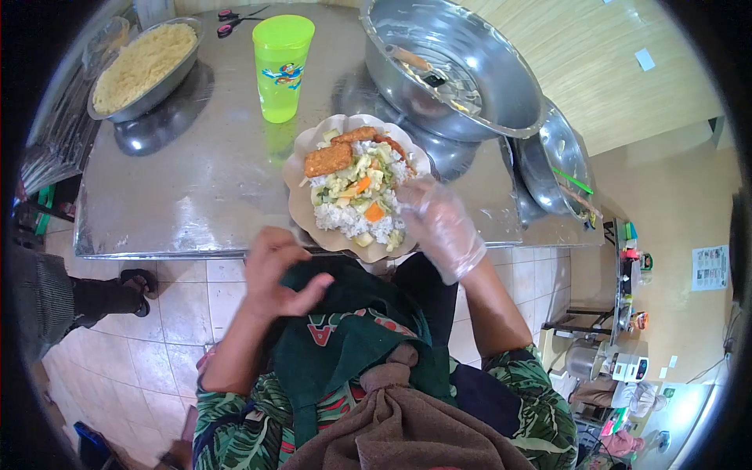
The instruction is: The recorder is assembling a plate of food including rice, vegetables, and tempeh at a stainless steel prep station.
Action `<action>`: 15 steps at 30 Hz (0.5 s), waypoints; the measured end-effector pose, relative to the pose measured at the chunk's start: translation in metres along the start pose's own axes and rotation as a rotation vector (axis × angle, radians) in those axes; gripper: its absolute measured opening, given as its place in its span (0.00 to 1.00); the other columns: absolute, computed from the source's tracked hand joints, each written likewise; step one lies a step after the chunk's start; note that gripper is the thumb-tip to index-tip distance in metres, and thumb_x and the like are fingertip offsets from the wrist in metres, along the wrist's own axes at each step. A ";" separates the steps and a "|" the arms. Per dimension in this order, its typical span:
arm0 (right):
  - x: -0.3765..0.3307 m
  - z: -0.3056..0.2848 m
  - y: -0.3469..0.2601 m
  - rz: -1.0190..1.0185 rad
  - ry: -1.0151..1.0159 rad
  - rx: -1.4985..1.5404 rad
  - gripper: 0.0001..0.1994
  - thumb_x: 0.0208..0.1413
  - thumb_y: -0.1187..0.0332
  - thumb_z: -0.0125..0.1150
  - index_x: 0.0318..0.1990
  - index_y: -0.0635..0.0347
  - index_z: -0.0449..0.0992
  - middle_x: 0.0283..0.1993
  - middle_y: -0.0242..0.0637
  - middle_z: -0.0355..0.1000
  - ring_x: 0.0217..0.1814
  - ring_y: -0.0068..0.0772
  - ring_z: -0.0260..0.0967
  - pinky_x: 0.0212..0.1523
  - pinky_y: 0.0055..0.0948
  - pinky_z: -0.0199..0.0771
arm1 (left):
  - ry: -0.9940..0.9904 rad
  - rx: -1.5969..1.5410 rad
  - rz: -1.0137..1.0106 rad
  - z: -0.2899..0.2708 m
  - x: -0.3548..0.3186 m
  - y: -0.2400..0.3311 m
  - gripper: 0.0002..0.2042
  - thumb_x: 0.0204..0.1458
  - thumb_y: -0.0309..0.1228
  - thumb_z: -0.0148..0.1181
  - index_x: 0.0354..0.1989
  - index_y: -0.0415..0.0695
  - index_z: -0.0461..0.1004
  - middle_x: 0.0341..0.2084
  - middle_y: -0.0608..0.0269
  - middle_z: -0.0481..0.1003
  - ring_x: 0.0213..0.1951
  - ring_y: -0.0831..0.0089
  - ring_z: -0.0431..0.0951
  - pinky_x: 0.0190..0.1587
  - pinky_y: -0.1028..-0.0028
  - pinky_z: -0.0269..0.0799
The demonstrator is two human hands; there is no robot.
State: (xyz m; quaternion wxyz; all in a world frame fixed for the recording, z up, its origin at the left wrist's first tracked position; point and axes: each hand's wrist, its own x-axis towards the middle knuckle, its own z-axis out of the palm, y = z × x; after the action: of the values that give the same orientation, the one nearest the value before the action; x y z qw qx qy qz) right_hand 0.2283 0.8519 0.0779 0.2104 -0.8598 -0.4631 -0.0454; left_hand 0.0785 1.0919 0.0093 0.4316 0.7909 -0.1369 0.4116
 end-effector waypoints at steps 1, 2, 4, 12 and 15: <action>0.002 -0.007 0.003 0.005 0.002 -0.002 0.15 0.54 0.71 0.58 0.49 0.65 0.75 0.47 0.51 0.73 0.47 0.52 0.73 0.48 0.42 0.72 | 0.022 0.053 0.037 -0.012 0.010 -0.006 0.18 0.43 0.38 0.71 0.32 0.39 0.71 0.27 0.54 0.70 0.31 0.59 0.70 0.33 0.64 0.66; 0.007 -0.016 0.005 0.085 0.008 0.153 0.16 0.54 0.69 0.60 0.50 0.64 0.76 0.48 0.50 0.74 0.47 0.51 0.74 0.48 0.41 0.73 | 0.048 0.140 0.033 -0.023 0.021 -0.011 0.17 0.42 0.37 0.71 0.32 0.38 0.71 0.28 0.53 0.70 0.32 0.58 0.71 0.35 0.63 0.67; 0.017 -0.029 0.009 0.179 0.023 0.294 0.17 0.54 0.67 0.61 0.51 0.63 0.76 0.49 0.50 0.74 0.46 0.51 0.74 0.48 0.40 0.73 | 0.032 0.239 0.072 -0.043 0.052 -0.025 0.13 0.42 0.28 0.69 0.32 0.37 0.71 0.30 0.52 0.72 0.33 0.58 0.72 0.36 0.66 0.68; 0.034 -0.015 0.008 0.141 -0.210 -0.226 0.25 0.47 0.66 0.66 0.55 0.58 0.75 0.54 0.52 0.73 0.48 0.51 0.75 0.51 0.42 0.74 | 0.232 0.320 -0.016 -0.093 0.110 -0.094 0.06 0.53 0.22 0.64 0.30 0.40 0.71 0.30 0.64 0.71 0.30 0.79 0.67 0.31 0.79 0.62; 0.035 -0.003 0.022 0.201 -0.221 -0.197 0.22 0.45 0.70 0.63 0.52 0.59 0.77 0.51 0.52 0.74 0.47 0.53 0.75 0.49 0.41 0.75 | 0.260 0.303 -0.091 -0.099 0.103 -0.109 0.06 0.55 0.24 0.63 0.30 0.39 0.71 0.29 0.68 0.70 0.29 0.82 0.65 0.31 0.81 0.61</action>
State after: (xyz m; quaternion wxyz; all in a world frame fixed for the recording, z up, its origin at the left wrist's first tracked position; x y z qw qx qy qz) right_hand 0.2665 0.8670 0.0832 0.0766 -0.9179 -0.3886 0.0253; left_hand 0.1525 1.2488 0.0549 0.3399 0.7924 0.0196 0.5062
